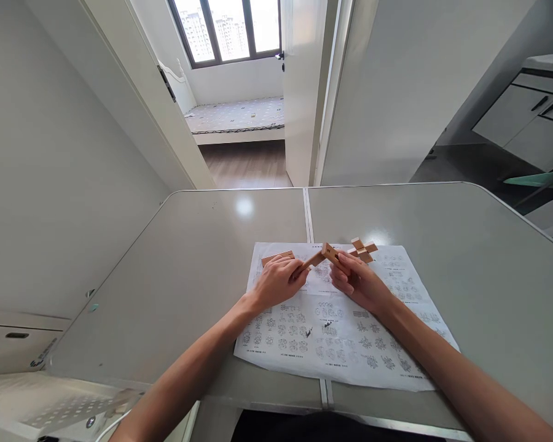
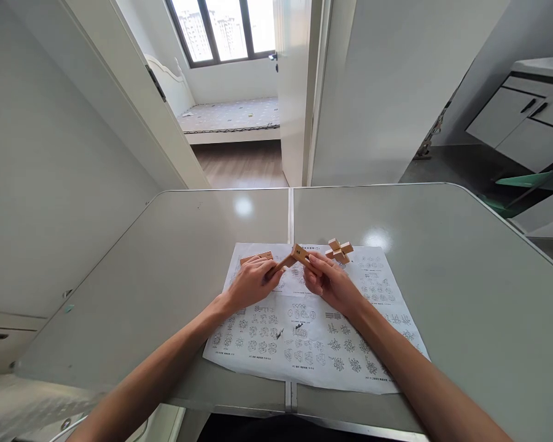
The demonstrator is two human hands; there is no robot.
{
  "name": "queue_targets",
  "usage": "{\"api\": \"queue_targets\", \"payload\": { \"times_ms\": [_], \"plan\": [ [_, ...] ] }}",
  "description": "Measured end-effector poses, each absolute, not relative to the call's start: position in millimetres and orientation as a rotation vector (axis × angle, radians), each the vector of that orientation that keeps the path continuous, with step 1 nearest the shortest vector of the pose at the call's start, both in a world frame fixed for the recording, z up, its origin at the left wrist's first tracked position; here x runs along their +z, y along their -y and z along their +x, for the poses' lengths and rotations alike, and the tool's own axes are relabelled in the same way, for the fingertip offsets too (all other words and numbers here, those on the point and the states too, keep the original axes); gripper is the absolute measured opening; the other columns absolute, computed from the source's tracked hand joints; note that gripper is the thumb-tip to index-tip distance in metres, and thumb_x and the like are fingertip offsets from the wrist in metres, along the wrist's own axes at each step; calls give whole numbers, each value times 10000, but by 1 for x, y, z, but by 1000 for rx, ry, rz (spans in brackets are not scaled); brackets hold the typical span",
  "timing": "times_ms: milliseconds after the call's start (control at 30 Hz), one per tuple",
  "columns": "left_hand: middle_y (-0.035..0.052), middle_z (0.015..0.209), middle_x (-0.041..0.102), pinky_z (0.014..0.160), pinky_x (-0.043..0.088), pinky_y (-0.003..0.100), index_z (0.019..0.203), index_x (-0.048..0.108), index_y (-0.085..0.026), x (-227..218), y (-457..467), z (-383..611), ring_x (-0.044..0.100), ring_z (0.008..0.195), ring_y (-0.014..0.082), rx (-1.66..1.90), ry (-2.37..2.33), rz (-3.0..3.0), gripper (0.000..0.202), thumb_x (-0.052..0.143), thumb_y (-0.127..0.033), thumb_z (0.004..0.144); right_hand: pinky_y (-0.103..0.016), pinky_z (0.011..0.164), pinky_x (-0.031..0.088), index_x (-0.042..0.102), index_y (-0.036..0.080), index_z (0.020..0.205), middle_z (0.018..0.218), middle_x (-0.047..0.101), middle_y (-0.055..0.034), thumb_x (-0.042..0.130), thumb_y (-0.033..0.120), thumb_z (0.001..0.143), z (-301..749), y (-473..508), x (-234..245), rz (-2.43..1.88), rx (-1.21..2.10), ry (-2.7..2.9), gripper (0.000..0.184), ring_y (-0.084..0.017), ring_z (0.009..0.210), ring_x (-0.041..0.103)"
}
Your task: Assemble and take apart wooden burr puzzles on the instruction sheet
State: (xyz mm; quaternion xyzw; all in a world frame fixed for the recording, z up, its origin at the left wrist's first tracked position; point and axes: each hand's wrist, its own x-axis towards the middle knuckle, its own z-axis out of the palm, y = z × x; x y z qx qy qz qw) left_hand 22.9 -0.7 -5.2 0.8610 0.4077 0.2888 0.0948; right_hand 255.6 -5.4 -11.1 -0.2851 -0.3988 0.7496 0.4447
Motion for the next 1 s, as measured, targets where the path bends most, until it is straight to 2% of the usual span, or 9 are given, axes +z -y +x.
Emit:
{"api": "queue_targets", "payload": {
  "times_ms": [167, 300, 500, 633, 1000],
  "plan": [
    [0, 710, 647, 751, 466, 319, 676, 474, -214, -7, 0, 22, 618, 718, 158, 956, -1334, 2524, 297, 561, -229, 960, -241, 449, 319, 659, 203, 1075, 584, 540, 50, 647, 504, 992, 248, 12, -13, -815, 1700, 1241, 313, -102, 455, 419],
    [11, 802, 703, 817, 470, 356, 688, 516, -216, -8, -1, 20, 642, 814, 183, 920, -1377, 2539, 261, 596, -233, 937, -256, 495, 360, 688, 186, 1070, 586, 544, 45, 583, 510, 1030, 243, 20, -10, -886, 1508, 1583, 343, -112, 484, 443],
    [11, 883, 728, 891, 494, 392, 706, 551, -227, -10, -2, 21, 623, 897, 201, 900, -1462, 2527, 240, 630, -214, 932, -277, 542, 392, 735, 190, 1014, 639, 622, 12, 581, 497, 1024, 244, 20, -11, -998, 1128, 1890, 343, -146, 554, 495],
    [16, 922, 723, 906, 505, 403, 726, 566, -228, -10, -2, 22, 608, 932, 214, 893, -1494, 2508, 220, 648, -219, 930, -283, 562, 395, 755, 201, 1031, 685, 658, -3, 573, 472, 1033, 245, 18, -13, -1031, 938, 1976, 327, -152, 577, 493],
    [33, 1005, 709, 932, 514, 421, 835, 628, -236, -12, -3, 21, 592, 1041, 248, 881, -1559, 2478, 105, 671, -230, 930, -303, 654, 463, 744, 224, 1014, 830, 736, -39, 556, 450, 1053, 247, 16, -18, -1054, 656, 2114, 296, -188, 692, 627]
  ]
}}
